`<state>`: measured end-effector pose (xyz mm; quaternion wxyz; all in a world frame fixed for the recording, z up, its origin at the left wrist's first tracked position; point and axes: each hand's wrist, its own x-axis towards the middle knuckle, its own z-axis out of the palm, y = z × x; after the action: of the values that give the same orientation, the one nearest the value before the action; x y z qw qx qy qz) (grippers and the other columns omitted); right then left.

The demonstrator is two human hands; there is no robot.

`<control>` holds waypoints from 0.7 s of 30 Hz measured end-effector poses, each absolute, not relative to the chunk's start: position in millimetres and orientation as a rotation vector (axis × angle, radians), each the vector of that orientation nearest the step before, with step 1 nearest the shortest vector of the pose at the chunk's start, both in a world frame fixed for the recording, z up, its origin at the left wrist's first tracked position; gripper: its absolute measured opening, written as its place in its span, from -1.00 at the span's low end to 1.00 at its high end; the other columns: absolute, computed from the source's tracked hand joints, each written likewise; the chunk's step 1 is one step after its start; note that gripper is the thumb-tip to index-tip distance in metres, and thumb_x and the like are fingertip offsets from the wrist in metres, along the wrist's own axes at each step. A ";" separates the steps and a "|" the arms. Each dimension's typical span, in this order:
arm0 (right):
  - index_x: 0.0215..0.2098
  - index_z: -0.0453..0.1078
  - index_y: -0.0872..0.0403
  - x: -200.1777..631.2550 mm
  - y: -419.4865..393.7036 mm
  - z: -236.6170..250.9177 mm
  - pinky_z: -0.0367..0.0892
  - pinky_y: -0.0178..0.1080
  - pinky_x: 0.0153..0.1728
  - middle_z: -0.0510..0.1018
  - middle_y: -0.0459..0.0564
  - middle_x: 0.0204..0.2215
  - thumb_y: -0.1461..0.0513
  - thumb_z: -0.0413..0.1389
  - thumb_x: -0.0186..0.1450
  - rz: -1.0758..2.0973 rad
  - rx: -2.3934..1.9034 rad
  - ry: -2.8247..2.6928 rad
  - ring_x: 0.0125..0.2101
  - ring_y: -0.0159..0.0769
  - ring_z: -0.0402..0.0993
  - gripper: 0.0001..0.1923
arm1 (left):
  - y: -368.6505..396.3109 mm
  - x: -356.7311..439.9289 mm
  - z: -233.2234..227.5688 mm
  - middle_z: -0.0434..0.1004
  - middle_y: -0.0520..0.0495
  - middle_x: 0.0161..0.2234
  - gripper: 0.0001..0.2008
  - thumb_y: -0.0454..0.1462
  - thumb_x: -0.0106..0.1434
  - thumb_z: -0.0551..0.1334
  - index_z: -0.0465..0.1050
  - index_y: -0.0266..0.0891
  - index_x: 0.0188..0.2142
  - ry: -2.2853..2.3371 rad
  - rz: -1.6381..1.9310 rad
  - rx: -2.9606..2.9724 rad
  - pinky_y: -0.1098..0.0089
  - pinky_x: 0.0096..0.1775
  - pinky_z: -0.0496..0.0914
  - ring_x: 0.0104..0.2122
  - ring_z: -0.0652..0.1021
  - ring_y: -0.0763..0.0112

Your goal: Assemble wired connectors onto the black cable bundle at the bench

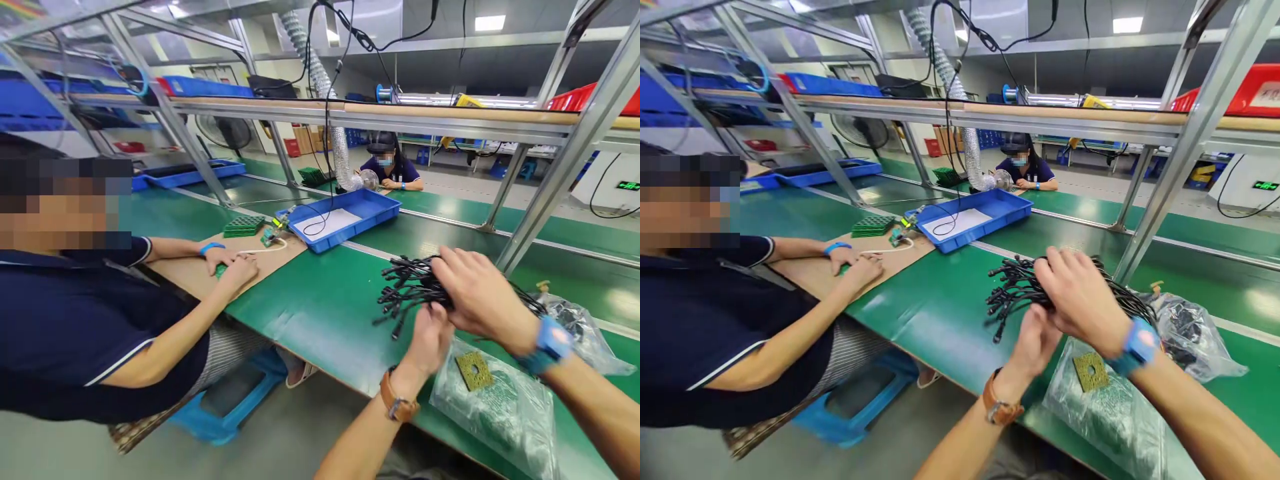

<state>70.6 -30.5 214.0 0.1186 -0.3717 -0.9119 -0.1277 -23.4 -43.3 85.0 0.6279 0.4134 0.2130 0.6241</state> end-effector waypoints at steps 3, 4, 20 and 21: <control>0.04 0.32 0.23 21.2 19.5 178.9 0.31 0.06 -0.03 0.45 0.34 0.00 0.31 0.19 0.21 -0.321 -1.060 -2.813 -0.02 0.15 0.39 -0.57 | -13.4 -52.2 70.6 0.54 -0.30 0.08 -0.35 0.20 0.25 0.28 0.48 -0.33 0.02 0.428 1.474 0.556 0.14 0.10 0.43 0.11 0.51 -0.01; 0.05 0.32 0.23 13.9 33.3 160.2 0.32 0.04 -0.05 0.47 0.32 -0.03 0.31 0.19 0.21 -0.267 -1.054 -2.838 -0.04 0.13 0.41 -0.56 | -7.5 -61.5 62.5 0.56 -0.32 0.05 -0.41 0.14 0.28 0.29 0.49 -0.33 0.00 0.484 1.435 0.488 0.14 0.09 0.43 0.07 0.54 0.02; -0.48 0.41 0.06 232.6 -31.8 93.2 0.29 -0.27 -0.49 0.49 -0.08 -0.61 0.05 -0.09 0.52 0.606 -1.492 -2.432 -0.58 -0.30 0.39 -0.51 | -35.5 -88.9 27.4 0.62 -0.11 -0.18 -0.83 -0.30 0.37 0.15 0.52 -0.24 -0.17 1.195 0.864 1.771 0.28 -0.15 0.48 -0.23 0.59 0.30; -0.51 0.39 0.06 256.5 -42.0 86.2 0.27 -0.29 -0.51 0.48 -0.08 -0.63 0.05 -0.09 0.51 0.698 -1.585 -2.419 -0.59 -0.30 0.39 -0.50 | -28.8 -82.6 29.1 0.60 -0.11 -0.13 -0.82 -0.36 0.35 0.14 0.50 -0.24 -0.13 1.189 0.889 1.885 0.26 -0.10 0.49 -0.18 0.58 0.29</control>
<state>256.5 -42.0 86.2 0.0831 -0.5308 -0.8104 0.2338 -82.6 -28.8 29.1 0.3627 0.7320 0.4619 0.3453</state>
